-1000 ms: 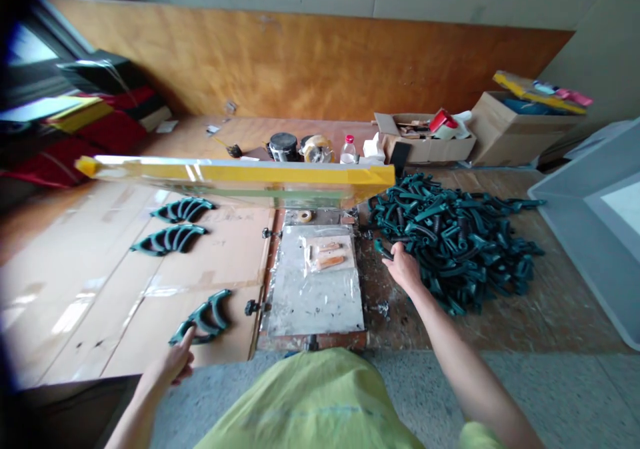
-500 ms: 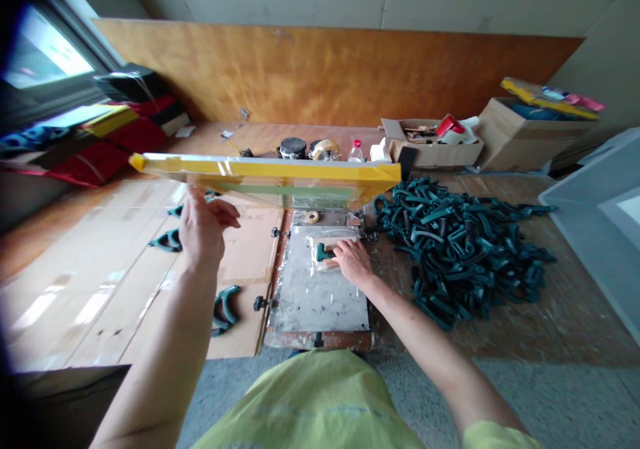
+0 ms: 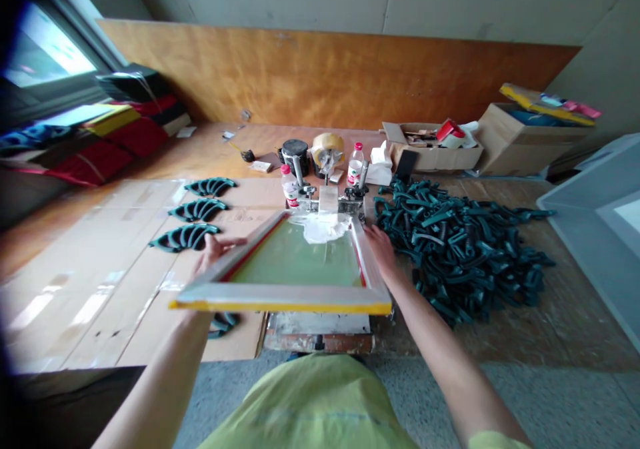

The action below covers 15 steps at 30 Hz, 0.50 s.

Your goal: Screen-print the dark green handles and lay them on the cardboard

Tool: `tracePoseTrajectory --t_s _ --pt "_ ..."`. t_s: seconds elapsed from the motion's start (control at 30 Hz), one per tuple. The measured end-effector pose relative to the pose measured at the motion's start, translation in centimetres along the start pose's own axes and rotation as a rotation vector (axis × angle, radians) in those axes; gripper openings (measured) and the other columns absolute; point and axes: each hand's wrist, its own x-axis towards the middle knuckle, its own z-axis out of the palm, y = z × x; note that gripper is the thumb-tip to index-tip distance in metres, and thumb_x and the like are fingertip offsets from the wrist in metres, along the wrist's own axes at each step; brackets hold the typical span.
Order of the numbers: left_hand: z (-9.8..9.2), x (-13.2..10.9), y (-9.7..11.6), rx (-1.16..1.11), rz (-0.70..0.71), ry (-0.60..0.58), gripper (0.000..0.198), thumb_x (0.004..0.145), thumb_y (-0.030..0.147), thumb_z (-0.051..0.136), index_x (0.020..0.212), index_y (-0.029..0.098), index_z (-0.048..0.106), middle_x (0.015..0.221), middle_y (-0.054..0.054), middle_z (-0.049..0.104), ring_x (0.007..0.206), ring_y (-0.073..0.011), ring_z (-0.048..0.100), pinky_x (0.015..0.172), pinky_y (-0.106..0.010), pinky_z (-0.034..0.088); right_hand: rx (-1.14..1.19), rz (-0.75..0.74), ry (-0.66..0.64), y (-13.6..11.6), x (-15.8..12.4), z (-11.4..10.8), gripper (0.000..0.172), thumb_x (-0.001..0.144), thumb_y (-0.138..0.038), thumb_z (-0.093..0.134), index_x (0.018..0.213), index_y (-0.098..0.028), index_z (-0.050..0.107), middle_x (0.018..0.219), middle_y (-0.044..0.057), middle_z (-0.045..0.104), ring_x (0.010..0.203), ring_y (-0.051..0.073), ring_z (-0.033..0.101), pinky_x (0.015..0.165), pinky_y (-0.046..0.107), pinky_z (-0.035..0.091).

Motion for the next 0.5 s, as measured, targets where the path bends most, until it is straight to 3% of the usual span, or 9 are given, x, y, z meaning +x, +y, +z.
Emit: tracePoseTrajectory --t_s 0.07,0.13,0.2,0.27,0.4,0.5 --pt "-0.8 -1.9 -2.9 0.054 -0.161 -0.125 0.059 0.079 0.068 0.052 0.104 0.017 0.069 0.079 -0.003 0.067 0.063 -0.0145 0.059 0.055 -0.023 0.044 -0.046 0.081 0.080 0.6 1.1 -1.6 0.032 0.094 -0.025 0.044 0.113 -0.010 0.066 0.104 0.010 0.071 0.096 0.020 0.066 0.088 0.035 0.053" --pt "-0.8 -3.1 -6.0 0.044 -0.260 -0.207 0.069 0.074 0.065 0.060 0.125 0.019 0.059 0.078 -0.001 0.066 0.063 -0.0152 0.060 0.055 -0.023 0.044 -0.070 0.071 0.128 -0.2 2.9 -2.2 0.036 0.089 -0.025 0.056 0.124 -0.015 0.060 0.118 0.012 0.066 0.108 0.024 0.062 0.094 0.039 0.050" --pt "-0.2 -3.8 -8.8 0.030 -0.279 -0.218 0.081 0.072 0.063 0.064 0.139 0.020 0.047 0.071 0.001 0.063 0.061 -0.0158 0.059 0.055 -0.024 0.045 -0.090 -0.042 0.102 -2.3 5.1 -1.8 0.053 0.083 -0.023 0.066 0.133 -0.018 0.052 0.134 0.013 0.055 0.122 0.025 0.052 0.101 0.040 0.045" --pt "0.3 -3.8 -11.0 0.070 -0.257 -0.186 0.082 0.072 0.060 0.064 0.141 0.019 0.044 0.064 0.004 0.059 0.057 -0.0152 0.057 0.053 -0.024 0.044 -0.147 -0.131 0.011 -4.6 7.1 -1.0 0.058 0.078 -0.020 0.070 0.133 -0.017 0.051 0.134 0.014 0.053 0.123 0.027 0.049 0.102 0.040 0.043" --pt "0.6 -3.5 -13.3 0.152 -0.226 -0.176 0.074 0.077 0.057 0.060 0.140 0.020 0.046 0.065 0.004 0.057 0.057 -0.0136 0.055 0.053 -0.024 0.043 -0.273 -0.109 -0.267 -7.3 8.7 0.7 0.026 0.080 -0.019 0.067 0.105 -0.017 0.064 0.101 0.011 0.067 0.097 0.025 0.060 0.084 0.034 0.047" --pt "0.4 -3.5 -13.6 0.176 -0.242 -0.209 0.068 0.080 0.056 0.057 0.138 0.020 0.048 0.071 0.003 0.059 0.061 -0.0135 0.055 0.056 -0.023 0.043 -0.299 -0.178 -0.329 -7.5 6.8 1.3 0.009 0.082 -0.018 0.062 0.090 -0.016 0.065 0.092 0.010 0.068 0.091 0.023 0.060 0.080 0.031 0.045"
